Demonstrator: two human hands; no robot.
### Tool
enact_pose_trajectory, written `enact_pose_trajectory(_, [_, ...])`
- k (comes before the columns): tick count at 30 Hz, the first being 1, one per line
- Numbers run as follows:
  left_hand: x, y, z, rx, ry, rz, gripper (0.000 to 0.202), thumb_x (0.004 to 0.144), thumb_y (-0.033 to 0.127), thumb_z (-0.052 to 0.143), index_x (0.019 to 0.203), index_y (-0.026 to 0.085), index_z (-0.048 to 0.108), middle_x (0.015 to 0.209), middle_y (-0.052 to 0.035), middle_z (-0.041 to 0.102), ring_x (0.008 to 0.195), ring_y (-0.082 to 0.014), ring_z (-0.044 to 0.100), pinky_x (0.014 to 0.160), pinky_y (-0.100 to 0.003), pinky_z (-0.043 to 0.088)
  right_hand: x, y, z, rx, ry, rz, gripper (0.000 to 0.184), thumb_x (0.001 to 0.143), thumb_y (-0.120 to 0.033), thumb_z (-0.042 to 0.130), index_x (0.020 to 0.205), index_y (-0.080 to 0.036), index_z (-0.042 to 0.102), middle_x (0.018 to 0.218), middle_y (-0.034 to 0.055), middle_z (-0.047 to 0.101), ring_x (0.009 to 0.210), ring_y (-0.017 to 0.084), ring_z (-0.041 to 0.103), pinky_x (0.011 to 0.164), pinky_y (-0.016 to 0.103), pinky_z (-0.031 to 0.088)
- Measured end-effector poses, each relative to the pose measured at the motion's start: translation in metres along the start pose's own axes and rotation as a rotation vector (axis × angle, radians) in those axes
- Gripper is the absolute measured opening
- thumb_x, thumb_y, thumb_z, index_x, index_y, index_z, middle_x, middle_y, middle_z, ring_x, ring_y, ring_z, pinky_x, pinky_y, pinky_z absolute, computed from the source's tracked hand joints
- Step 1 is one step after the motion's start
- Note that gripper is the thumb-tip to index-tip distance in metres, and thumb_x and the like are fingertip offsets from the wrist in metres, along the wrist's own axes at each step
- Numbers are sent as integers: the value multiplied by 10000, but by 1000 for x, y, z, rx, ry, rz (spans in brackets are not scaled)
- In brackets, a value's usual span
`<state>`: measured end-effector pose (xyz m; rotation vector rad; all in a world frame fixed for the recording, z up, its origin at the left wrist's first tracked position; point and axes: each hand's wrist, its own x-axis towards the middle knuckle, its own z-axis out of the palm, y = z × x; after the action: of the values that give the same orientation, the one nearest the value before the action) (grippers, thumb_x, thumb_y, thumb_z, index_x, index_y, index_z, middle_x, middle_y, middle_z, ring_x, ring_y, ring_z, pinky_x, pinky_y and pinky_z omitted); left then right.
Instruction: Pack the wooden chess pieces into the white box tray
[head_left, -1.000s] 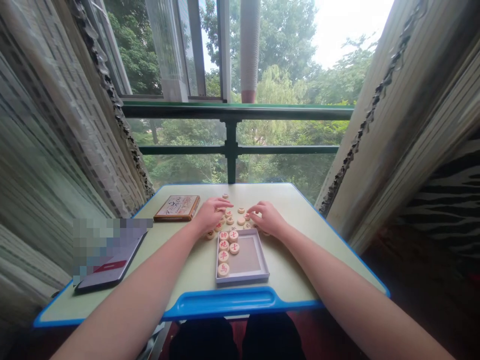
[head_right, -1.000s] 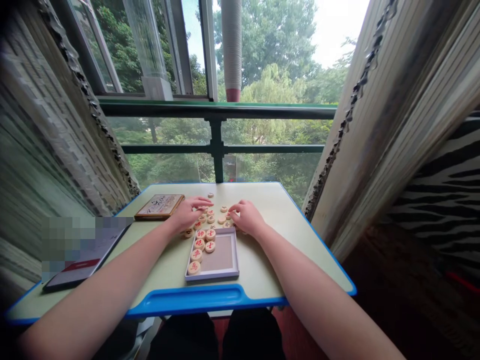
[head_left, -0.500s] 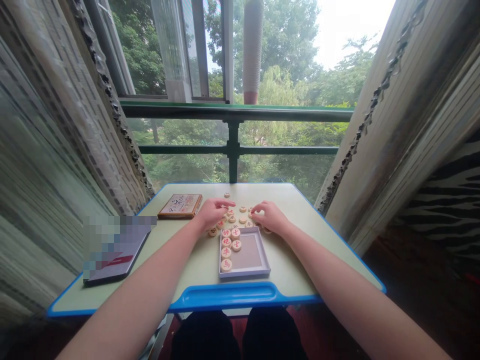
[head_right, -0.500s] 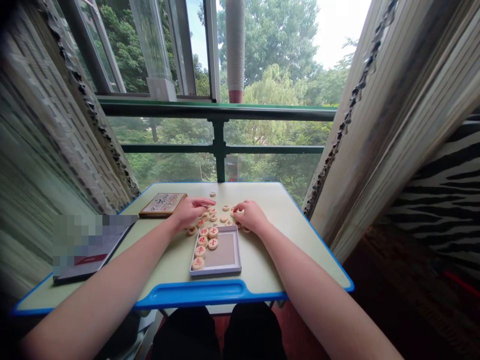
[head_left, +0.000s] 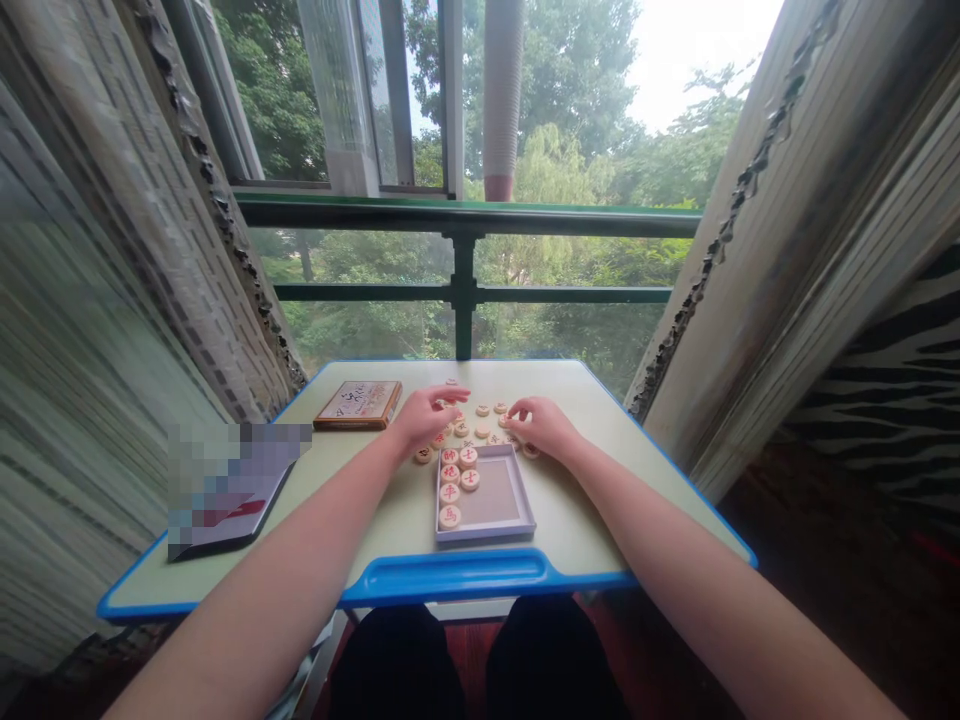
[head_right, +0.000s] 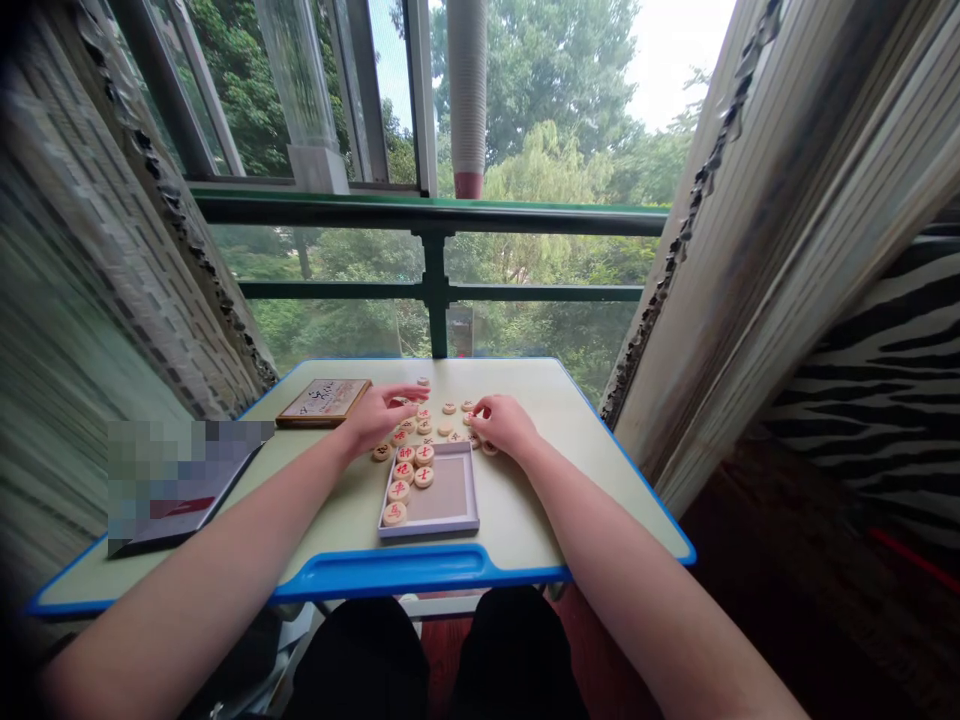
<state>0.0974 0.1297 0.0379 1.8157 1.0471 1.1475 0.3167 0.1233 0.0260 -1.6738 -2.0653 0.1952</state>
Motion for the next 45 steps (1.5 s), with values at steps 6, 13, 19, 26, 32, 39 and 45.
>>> enact_pose_trajectory(6, [1, -7, 4, 58, -43, -53, 319, 692, 303, 595, 949, 143, 696, 920, -99, 690, 841, -210, 622, 749, -319, 485, -2, 1, 1, -2, -23, 9, 282, 770, -417, 575, 883, -188, 693, 815, 47, 650, 749, 154, 567, 660, 234, 385])
enact_pose_trajectory(13, [-1, -2, 1, 159, -32, -3, 443, 723, 453, 597, 1046, 156, 658, 932, -94, 682, 806, -204, 621, 701, -304, 483, -5, -2, -1, 41, 52, -45, 265, 761, -409, 590, 860, -178, 674, 786, 37, 628, 722, 146, 546, 645, 238, 378])
enact_pose_trajectory(19, [-1, -2, 1, 254, -77, 50, 382, 712, 452, 612, 933, 152, 698, 887, -87, 695, 745, -190, 616, 678, -289, 479, -9, -8, -4, 73, 79, -143, 235, 747, -385, 625, 840, -174, 673, 738, 29, 616, 709, 144, 532, 664, 248, 382])
enact_pose_trajectory(26, [-3, -1, 6, 429, -160, 146, 316, 707, 387, 636, 925, 175, 718, 883, -68, 695, 793, -205, 602, 754, -304, 457, -14, -18, -5, 196, 41, -240, 233, 741, -385, 645, 846, -185, 705, 725, 19, 640, 643, 114, 524, 625, 226, 381])
enact_pose_trajectory(32, [-7, 4, 6, 427, -136, 177, 347, 706, 432, 641, 941, 192, 729, 862, -82, 695, 817, -231, 597, 771, -330, 446, -18, -21, -6, 297, -9, -215, 267, 728, -388, 649, 862, -165, 711, 714, 16, 636, 605, 100, 490, 582, 216, 367])
enact_pose_trajectory(39, [-9, 13, 11, 457, -159, 190, 278, 748, 406, 605, 890, 207, 737, 804, -64, 691, 798, -216, 589, 769, -315, 432, -21, -25, -9, 446, -25, -148, 324, 690, -413, 653, 863, -144, 702, 615, -19, 548, 556, 87, 421, 523, 210, 333])
enact_pose_trajectory(45, [-10, 14, 11, 429, -153, 152, 286, 743, 404, 601, 898, 198, 726, 861, -63, 686, 852, -213, 597, 796, -300, 443, -21, -25, -11, 508, -66, -138, 348, 682, -375, 641, 935, -138, 677, 599, -35, 491, 552, 87, 408, 511, 210, 331])
